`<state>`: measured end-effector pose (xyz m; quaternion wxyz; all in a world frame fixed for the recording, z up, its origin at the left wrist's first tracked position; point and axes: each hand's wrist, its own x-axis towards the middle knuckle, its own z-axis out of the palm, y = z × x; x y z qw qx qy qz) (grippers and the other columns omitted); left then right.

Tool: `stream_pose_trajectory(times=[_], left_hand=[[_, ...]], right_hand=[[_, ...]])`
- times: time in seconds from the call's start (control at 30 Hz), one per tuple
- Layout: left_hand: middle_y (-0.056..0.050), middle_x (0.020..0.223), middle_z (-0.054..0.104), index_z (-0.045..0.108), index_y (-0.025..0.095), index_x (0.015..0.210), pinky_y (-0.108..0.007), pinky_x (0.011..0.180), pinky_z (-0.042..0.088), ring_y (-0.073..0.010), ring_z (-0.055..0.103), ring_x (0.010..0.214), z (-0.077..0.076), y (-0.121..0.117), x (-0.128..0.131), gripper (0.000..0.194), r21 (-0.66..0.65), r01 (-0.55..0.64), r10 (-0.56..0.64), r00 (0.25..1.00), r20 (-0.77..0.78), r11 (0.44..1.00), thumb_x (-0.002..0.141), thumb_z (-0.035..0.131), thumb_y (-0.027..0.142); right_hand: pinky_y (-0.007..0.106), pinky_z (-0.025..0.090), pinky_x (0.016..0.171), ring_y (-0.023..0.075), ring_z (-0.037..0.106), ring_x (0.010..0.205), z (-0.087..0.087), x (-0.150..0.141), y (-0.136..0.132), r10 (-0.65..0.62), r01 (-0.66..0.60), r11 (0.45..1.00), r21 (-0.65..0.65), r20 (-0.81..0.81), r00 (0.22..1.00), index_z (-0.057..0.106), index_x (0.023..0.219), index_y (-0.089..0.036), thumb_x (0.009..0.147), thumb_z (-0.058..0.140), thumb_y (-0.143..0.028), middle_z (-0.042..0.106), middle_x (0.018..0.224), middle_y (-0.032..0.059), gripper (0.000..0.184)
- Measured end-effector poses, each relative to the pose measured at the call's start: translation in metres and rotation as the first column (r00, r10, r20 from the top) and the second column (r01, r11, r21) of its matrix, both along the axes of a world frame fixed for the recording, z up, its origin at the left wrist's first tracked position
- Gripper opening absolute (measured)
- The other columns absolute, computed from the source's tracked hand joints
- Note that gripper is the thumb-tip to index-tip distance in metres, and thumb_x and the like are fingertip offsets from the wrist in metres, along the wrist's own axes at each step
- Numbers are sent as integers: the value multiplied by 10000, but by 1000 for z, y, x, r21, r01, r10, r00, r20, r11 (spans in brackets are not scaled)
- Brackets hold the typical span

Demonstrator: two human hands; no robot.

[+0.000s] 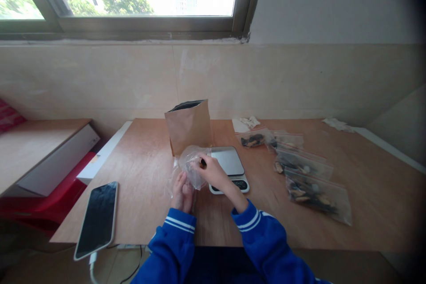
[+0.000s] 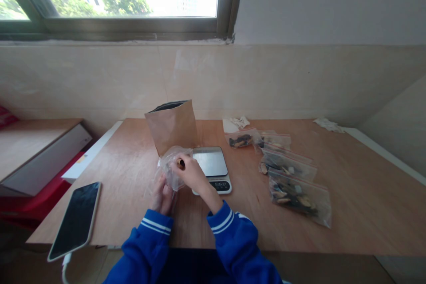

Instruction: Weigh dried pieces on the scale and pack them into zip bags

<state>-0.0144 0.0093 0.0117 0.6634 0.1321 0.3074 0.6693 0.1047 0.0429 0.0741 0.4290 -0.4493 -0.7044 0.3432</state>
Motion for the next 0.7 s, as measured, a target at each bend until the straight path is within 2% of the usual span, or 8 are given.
stream_pose_trajectory(times=[0.13,0.23,0.3,0.4,0.5,0.6,0.7], left_hand=[[-90,1034,709,669,134,1022,-327,921,497,-215,643,1029,7,0,1,248,-65,-12,14,999,32,998,789,627,206],[-75,978,720,679,143,977,-282,854,528,-188,663,970,11,1,1,193,-146,-69,75,997,37,987,821,568,166],[-72,960,721,681,138,948,-257,830,533,-173,669,942,14,1,2,177,-185,-95,105,994,43,978,826,553,140],[-79,974,719,683,134,948,-241,808,536,-168,673,930,15,1,2,180,-216,-100,115,992,57,971,833,544,127],[-78,979,723,688,145,949,-242,783,541,-179,676,928,13,1,1,180,-224,-90,103,993,49,970,833,551,137],[-71,965,727,693,158,939,-254,762,546,-191,679,918,9,1,1,169,-210,-86,93,995,26,974,826,567,154],[-64,980,726,694,173,952,-264,765,548,-201,674,943,7,1,0,173,-184,-79,82,997,7,980,815,588,171]], right_hand=[[257,453,638,157,607,685,20,14,-5,45,-45,999,3,26,999,623,813,-194,821,551,-313,658,745,-4,139],[238,437,605,134,577,647,51,23,2,-36,40,996,82,-46,998,602,802,-196,833,562,-362,618,700,-16,174],[230,433,587,119,550,609,77,22,18,-100,127,976,178,-154,983,582,823,-197,851,546,-409,579,662,-25,216],[214,427,551,105,539,586,117,9,59,-182,312,895,318,-378,908,537,894,-203,894,459,-481,525,661,-29,289],[223,447,610,111,580,681,144,-15,109,-232,434,785,442,-439,868,514,1006,-191,952,266,-507,521,752,3,406],[247,456,683,130,593,748,147,-38,147,-288,474,747,466,-416,863,501,1045,-173,963,237,-486,540,785,21,418],[265,449,727,149,595,750,134,-53,161,-345,469,760,451,-331,878,511,999,-174,952,333,-443,561,767,19,326]])
